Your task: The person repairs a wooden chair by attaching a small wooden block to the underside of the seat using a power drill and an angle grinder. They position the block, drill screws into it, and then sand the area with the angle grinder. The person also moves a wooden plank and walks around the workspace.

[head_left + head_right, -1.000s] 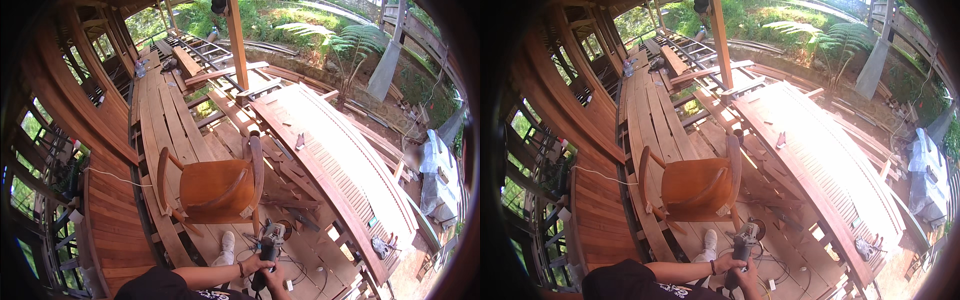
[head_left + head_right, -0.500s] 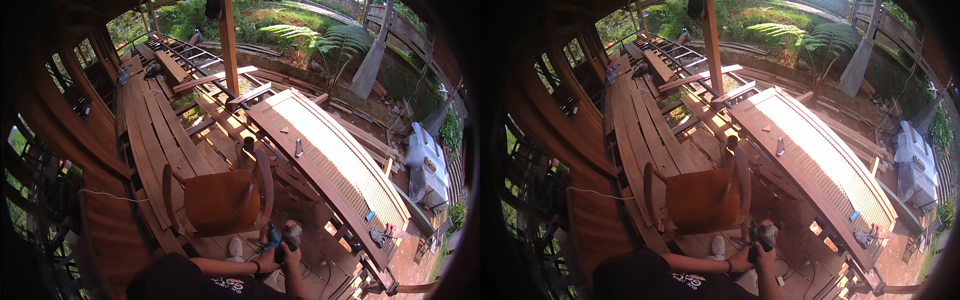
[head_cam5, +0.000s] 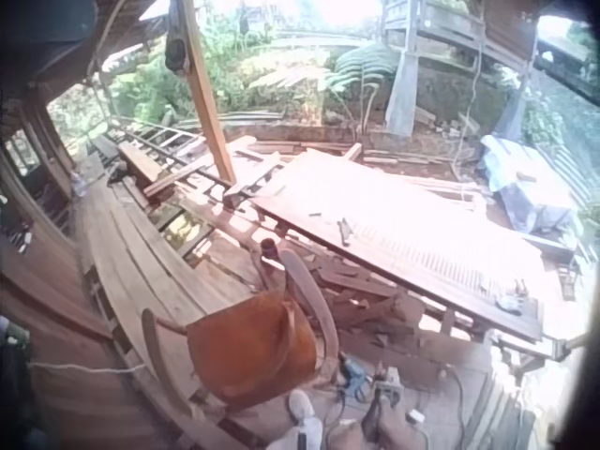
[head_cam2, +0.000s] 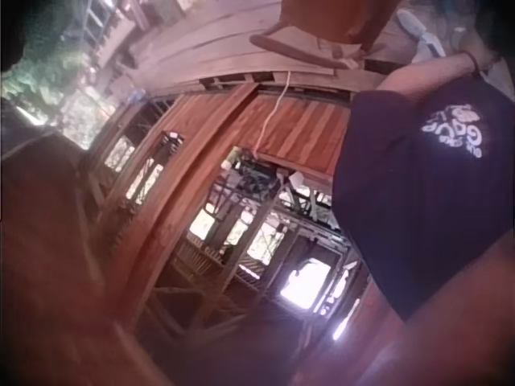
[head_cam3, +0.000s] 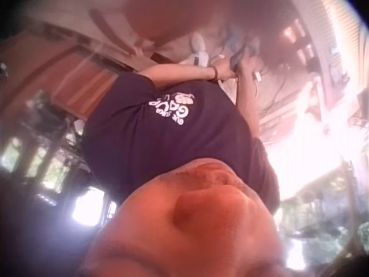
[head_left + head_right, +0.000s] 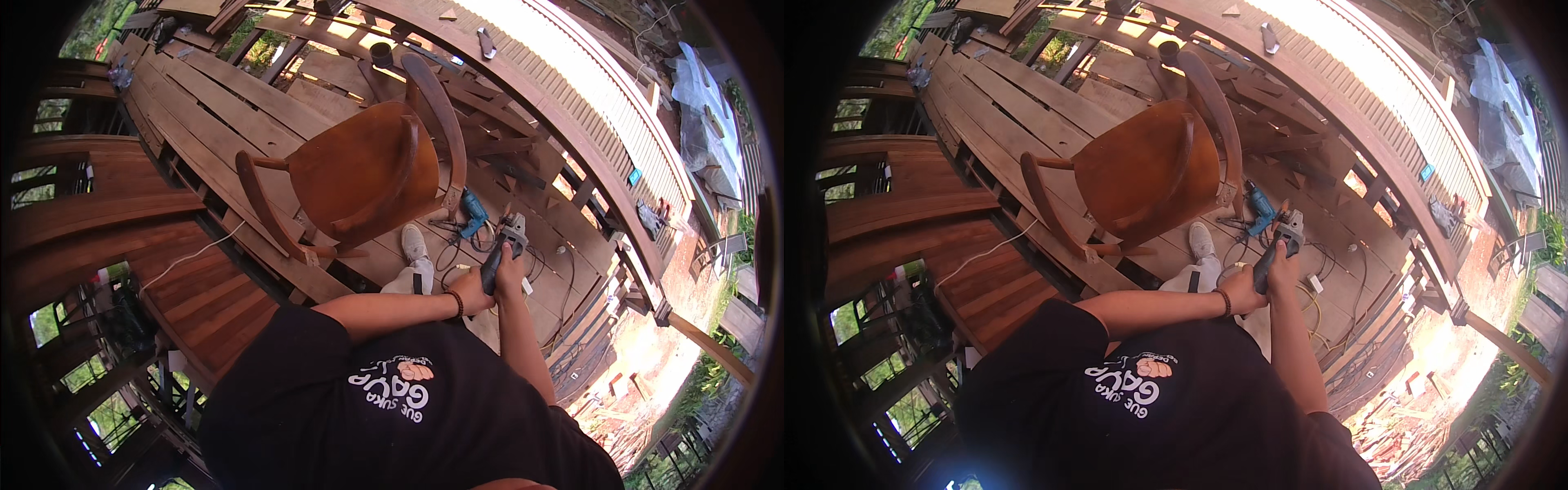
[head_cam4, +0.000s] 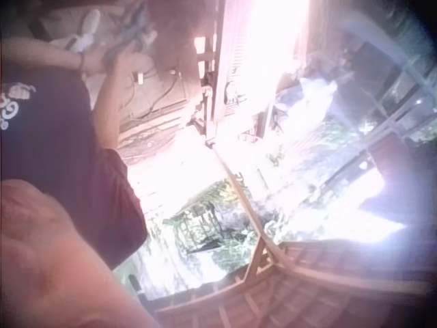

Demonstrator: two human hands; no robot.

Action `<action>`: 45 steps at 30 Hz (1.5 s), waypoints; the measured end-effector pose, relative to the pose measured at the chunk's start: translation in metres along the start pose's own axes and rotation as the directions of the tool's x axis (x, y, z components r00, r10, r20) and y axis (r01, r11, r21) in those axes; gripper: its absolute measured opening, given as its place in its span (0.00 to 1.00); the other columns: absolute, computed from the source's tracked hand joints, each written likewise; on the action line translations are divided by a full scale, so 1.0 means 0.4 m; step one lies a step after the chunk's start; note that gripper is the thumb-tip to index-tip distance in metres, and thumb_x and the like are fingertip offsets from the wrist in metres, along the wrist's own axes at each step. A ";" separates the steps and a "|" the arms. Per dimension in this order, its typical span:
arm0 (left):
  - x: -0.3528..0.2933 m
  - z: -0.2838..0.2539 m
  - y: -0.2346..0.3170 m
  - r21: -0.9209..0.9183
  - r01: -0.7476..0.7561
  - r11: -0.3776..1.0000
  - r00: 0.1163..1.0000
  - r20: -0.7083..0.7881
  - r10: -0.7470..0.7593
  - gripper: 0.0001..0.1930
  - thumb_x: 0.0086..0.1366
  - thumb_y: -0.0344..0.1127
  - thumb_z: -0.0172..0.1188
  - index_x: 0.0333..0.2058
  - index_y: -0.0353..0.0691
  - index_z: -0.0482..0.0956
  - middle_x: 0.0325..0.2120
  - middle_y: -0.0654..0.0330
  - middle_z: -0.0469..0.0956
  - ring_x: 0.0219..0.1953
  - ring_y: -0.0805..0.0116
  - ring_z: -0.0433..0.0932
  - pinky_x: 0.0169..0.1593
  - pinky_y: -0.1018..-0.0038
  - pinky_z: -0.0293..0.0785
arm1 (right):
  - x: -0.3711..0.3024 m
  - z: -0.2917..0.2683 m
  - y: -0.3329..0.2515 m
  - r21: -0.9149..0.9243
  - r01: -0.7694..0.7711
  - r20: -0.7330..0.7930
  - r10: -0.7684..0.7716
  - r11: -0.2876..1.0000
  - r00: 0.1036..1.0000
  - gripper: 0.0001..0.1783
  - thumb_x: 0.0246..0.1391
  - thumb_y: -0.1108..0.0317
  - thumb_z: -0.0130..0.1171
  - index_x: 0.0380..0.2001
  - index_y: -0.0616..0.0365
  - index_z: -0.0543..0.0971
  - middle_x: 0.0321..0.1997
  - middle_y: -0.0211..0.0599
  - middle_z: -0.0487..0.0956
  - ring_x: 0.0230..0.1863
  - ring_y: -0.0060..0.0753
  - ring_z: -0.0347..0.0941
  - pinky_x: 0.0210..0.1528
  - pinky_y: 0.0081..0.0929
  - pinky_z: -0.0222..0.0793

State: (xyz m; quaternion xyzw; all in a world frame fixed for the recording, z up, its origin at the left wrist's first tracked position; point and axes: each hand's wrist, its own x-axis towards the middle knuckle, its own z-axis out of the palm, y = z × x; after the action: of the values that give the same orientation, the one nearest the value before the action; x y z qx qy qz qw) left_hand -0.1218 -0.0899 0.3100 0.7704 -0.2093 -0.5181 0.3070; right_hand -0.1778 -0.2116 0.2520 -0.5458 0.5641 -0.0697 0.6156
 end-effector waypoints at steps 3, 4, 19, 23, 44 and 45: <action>0.016 0.002 -0.024 0.000 -0.007 1.000 1.000 0.027 0.007 0.32 0.47 0.46 0.68 0.41 0.25 0.66 0.33 0.41 0.79 0.34 0.48 0.82 0.39 0.61 0.77 | 0.009 0.025 0.022 -0.087 0.099 -0.142 -0.111 0.991 0.984 0.18 0.65 0.54 0.52 0.32 0.59 0.76 0.23 0.28 0.73 0.22 0.22 0.66 0.24 0.26 0.62; 0.020 0.000 -0.021 0.007 0.014 1.000 0.999 0.036 -0.015 0.32 0.47 0.47 0.68 0.41 0.25 0.67 0.33 0.40 0.79 0.35 0.49 0.82 0.39 0.61 0.77 | 0.011 0.026 0.026 -0.067 0.095 -0.136 -0.103 0.993 0.985 0.20 0.64 0.51 0.53 0.32 0.60 0.76 0.23 0.28 0.72 0.22 0.22 0.66 0.24 0.26 0.62; 0.025 -0.001 -0.207 -0.572 0.022 0.820 0.969 0.213 0.123 0.29 0.52 0.31 0.68 0.51 0.36 0.66 0.41 0.59 0.76 0.45 0.71 0.75 0.49 0.73 0.72 | -0.074 0.106 -0.055 0.188 -0.157 0.239 0.110 0.970 0.965 0.17 0.47 0.66 0.69 0.36 0.63 0.76 0.25 0.36 0.80 0.26 0.28 0.78 0.29 0.27 0.75; -0.024 0.021 -0.231 -0.540 0.012 0.841 1.000 -0.005 -0.018 0.33 0.46 0.36 0.71 0.50 0.34 0.66 0.41 0.55 0.76 0.44 0.65 0.77 0.49 0.70 0.74 | -0.104 0.147 -0.038 0.037 -0.100 0.245 0.088 0.994 0.965 0.15 0.45 0.65 0.70 0.31 0.65 0.79 0.25 0.36 0.80 0.24 0.24 0.76 0.27 0.24 0.71; -0.037 0.006 -0.289 -0.583 -0.015 0.812 0.998 -0.060 -0.024 0.27 0.49 0.30 0.66 0.48 0.33 0.66 0.40 0.59 0.75 0.43 0.71 0.75 0.48 0.73 0.72 | -0.125 0.228 -0.053 0.018 -0.151 0.300 0.139 0.988 0.944 0.16 0.45 0.66 0.70 0.33 0.67 0.79 0.26 0.34 0.79 0.23 0.24 0.74 0.26 0.24 0.70; -0.038 0.002 -0.286 -0.568 -0.006 0.823 0.998 -0.059 -0.034 0.27 0.49 0.30 0.66 0.48 0.33 0.66 0.40 0.59 0.75 0.43 0.71 0.75 0.48 0.73 0.72 | -0.125 0.229 -0.058 0.025 -0.160 0.304 0.144 0.987 0.942 0.16 0.45 0.67 0.69 0.33 0.67 0.79 0.26 0.34 0.79 0.23 0.24 0.74 0.26 0.24 0.70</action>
State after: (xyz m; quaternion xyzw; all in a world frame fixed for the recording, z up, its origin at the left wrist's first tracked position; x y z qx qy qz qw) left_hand -0.1279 0.0025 0.2410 0.6626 -0.0296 -0.5331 0.5253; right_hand -0.1127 -0.1312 0.2789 -0.4895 0.5022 0.0480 0.7112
